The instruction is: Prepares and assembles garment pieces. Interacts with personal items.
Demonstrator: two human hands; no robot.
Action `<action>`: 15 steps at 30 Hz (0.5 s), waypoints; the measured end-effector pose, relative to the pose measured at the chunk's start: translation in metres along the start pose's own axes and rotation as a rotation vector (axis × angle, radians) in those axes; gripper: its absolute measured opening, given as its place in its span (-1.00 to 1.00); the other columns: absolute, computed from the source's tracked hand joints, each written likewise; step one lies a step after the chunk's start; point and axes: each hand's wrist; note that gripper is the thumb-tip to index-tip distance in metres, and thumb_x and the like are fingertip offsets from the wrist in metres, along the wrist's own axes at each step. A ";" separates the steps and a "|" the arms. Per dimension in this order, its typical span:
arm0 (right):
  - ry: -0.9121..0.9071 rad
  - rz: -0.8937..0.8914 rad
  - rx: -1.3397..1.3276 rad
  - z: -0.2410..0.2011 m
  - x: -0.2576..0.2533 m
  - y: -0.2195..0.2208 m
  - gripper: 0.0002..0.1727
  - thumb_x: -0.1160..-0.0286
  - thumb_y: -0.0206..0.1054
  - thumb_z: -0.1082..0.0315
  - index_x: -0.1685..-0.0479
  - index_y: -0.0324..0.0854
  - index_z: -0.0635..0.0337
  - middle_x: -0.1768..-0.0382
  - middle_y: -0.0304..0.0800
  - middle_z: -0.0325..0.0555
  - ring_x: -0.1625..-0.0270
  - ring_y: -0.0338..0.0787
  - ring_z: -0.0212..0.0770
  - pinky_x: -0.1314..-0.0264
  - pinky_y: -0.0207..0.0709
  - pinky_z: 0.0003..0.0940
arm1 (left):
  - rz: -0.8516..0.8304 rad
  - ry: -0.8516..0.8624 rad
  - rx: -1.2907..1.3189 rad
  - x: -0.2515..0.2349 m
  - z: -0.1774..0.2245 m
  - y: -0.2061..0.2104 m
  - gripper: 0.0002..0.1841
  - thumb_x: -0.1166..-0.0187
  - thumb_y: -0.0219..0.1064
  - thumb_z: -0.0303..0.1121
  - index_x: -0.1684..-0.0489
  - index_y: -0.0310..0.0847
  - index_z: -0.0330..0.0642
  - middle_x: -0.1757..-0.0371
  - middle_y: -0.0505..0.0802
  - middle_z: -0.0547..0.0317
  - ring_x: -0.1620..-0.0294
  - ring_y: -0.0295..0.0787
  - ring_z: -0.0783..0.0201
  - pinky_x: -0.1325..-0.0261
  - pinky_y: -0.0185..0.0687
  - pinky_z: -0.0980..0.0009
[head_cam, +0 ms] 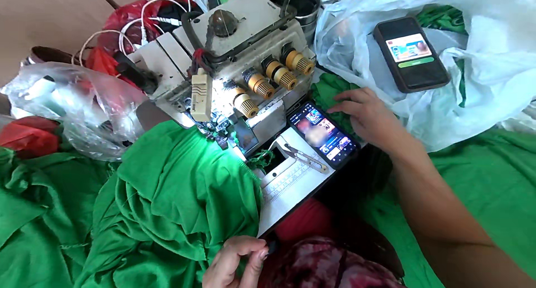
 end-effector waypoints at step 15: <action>-0.015 -0.063 0.010 -0.006 -0.017 0.020 -0.51 -0.25 0.23 0.84 0.17 0.89 0.03 -0.29 0.76 0.13 -0.37 0.64 0.36 -0.28 0.49 0.36 | -0.003 0.004 -0.015 0.004 0.000 0.001 -0.93 -0.64 0.40 -0.27 0.09 0.74 0.03 0.14 0.86 0.49 0.16 0.80 0.64 0.06 0.77 0.66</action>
Point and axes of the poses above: each hand's wrist, its own x-axis away from the middle knuckle, its own y-axis out of the palm, z = x × y
